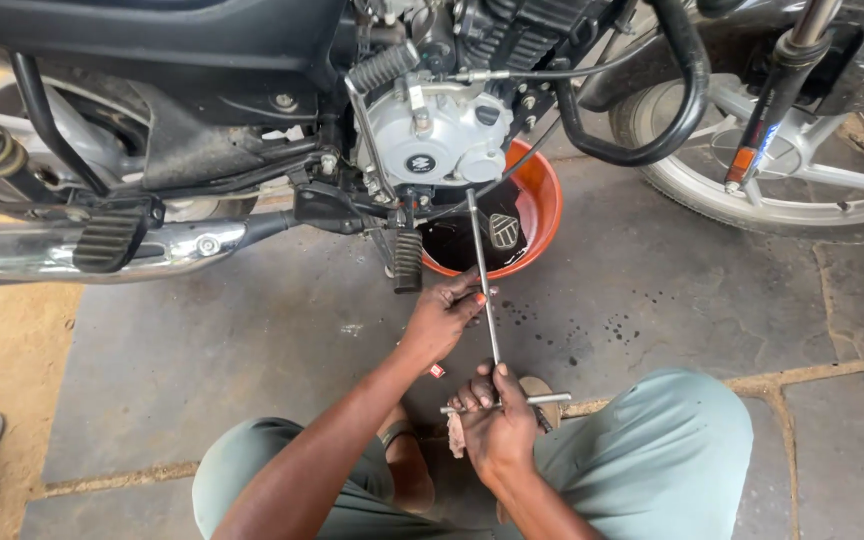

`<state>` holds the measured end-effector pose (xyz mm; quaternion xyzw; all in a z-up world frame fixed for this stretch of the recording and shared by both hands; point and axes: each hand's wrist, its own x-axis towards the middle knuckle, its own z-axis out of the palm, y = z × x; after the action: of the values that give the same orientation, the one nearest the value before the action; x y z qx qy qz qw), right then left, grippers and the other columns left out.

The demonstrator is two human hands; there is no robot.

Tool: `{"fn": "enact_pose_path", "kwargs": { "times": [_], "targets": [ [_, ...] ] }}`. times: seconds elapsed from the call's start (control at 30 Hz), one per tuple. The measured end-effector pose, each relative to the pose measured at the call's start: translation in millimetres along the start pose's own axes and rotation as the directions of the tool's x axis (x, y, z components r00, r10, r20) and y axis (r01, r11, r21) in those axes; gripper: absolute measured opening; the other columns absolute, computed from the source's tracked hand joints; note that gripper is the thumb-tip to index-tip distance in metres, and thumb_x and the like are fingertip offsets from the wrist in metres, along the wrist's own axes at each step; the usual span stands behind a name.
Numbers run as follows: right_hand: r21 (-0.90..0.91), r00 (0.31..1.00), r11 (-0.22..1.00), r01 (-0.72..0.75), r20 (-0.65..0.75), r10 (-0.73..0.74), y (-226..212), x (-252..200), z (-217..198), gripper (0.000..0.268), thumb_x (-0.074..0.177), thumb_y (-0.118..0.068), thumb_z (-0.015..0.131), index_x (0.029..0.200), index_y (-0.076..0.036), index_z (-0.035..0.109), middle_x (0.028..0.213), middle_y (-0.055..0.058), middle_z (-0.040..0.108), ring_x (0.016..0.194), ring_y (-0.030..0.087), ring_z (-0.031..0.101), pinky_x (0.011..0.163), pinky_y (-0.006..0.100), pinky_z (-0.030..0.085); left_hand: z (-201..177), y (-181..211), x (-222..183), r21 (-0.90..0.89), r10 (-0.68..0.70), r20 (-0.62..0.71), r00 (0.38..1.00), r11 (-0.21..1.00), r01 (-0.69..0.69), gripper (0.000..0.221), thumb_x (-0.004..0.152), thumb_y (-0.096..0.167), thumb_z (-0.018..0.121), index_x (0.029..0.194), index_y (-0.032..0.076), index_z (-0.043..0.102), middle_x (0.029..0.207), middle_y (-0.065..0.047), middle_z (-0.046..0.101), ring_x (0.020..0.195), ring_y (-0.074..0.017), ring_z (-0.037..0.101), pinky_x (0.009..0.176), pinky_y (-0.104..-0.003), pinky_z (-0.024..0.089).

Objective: The person crouches beside a motorcycle and uses a T-handle wrench to loosen the engine oil drain plug, letting used oil drain into an orange bucket below. They then wipe the plug and surrounding area with a cloth, briefly walk around the workspace, and return to wipe the engine and drain area with the cloth.

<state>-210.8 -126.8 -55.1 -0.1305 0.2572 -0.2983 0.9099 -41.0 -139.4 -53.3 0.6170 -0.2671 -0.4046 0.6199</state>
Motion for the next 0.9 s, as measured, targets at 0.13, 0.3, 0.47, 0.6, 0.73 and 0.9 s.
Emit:
{"fn": "enact_pose_path", "kwargs": {
  "times": [0.13, 0.3, 0.47, 0.6, 0.73, 0.9],
  "targets": [
    [0.059, 0.999, 0.998, 0.012, 0.043, -0.015, 21, 25, -4, 0.020, 0.105, -0.026, 0.049, 0.097, -0.008, 0.052, 0.062, -0.003, 0.036, 0.061, 0.013, 0.039, 0.068, 0.034, 0.038, -12, -30, 23, -0.067, -0.017, -0.028, 0.999, 0.998, 0.015, 0.044, 0.100, 0.007, 0.062, 0.144, 0.007, 0.060, 0.112, 0.001, 0.076, 0.085, -0.0043, 0.064, 0.071, -0.021, 0.053],
    [0.043, 0.999, 0.998, 0.044, 0.018, -0.045, 28, 45, -1, 0.023, 0.106, -0.028, 0.048, 0.095, -0.008, 0.051, 0.060, -0.004, 0.032, 0.059, 0.013, 0.036, 0.066, 0.034, 0.038, -21, -37, 39, -0.058, -0.005, -0.081, 0.997, 0.998, 0.000, 0.043, 0.099, 0.004, 0.064, 0.142, 0.009, 0.063, 0.104, 0.003, 0.075, 0.085, -0.0030, 0.063, 0.070, -0.021, 0.053],
    [-0.008, 0.999, 0.999, 0.047, -0.013, -0.047, 24, 59, -4, 0.023, 0.105, -0.029, 0.049, 0.094, -0.008, 0.051, 0.061, -0.004, 0.031, 0.060, 0.013, 0.036, 0.066, 0.034, 0.038, -23, -48, 51, -0.054, 0.031, -0.068, 0.997, 0.998, -0.035, 0.048, 0.098, 0.002, 0.063, 0.145, 0.008, 0.061, 0.103, 0.002, 0.072, 0.081, -0.0040, 0.058, 0.070, -0.022, 0.052],
    [0.064, 0.994, 0.998, -0.003, 0.108, -0.004, 34, 67, -31, 0.023, 0.107, -0.029, 0.050, 0.100, -0.008, 0.053, 0.066, -0.002, 0.039, 0.066, 0.015, 0.042, 0.075, 0.035, 0.042, -20, -38, 39, 0.286, 0.273, -0.131, 0.953, 0.931, -0.227, 0.048, 0.095, 0.004, 0.064, 0.143, 0.004, 0.059, 0.112, -0.007, 0.077, 0.095, -0.0127, 0.072, 0.085, -0.030, 0.058],
    [0.086, 0.996, 0.992, -0.090, 0.008, 0.090, 16, 44, 45, 0.024, 0.102, -0.031, 0.047, 0.108, -0.010, 0.058, 0.087, 0.001, 0.058, 0.086, 0.018, 0.057, 0.090, 0.039, 0.046, 27, 69, -31, 0.879, 0.651, 0.143, 0.746, 0.263, -0.397, 0.046, 0.093, 0.039, 0.065, 0.120, 0.003, 0.066, 0.115, -0.021, 0.073, 0.102, -0.0364, 0.071, 0.087, -0.049, 0.055],
    [-0.335, 0.992, 0.942, 0.006, -0.114, -0.047, -23, -8, 124, 0.025, 0.100, -0.030, 0.050, 0.112, -0.009, 0.059, 0.091, 0.006, 0.060, 0.085, 0.023, 0.059, 0.086, 0.041, 0.048, 53, 57, -59, 0.862, 0.009, 0.384, 0.923, 0.355, -0.362, 0.051, 0.100, 0.054, 0.053, 0.097, 0.009, 0.076, 0.077, -0.017, 0.074, 0.072, -0.0375, 0.071, 0.078, -0.053, 0.057]
  ]
}}
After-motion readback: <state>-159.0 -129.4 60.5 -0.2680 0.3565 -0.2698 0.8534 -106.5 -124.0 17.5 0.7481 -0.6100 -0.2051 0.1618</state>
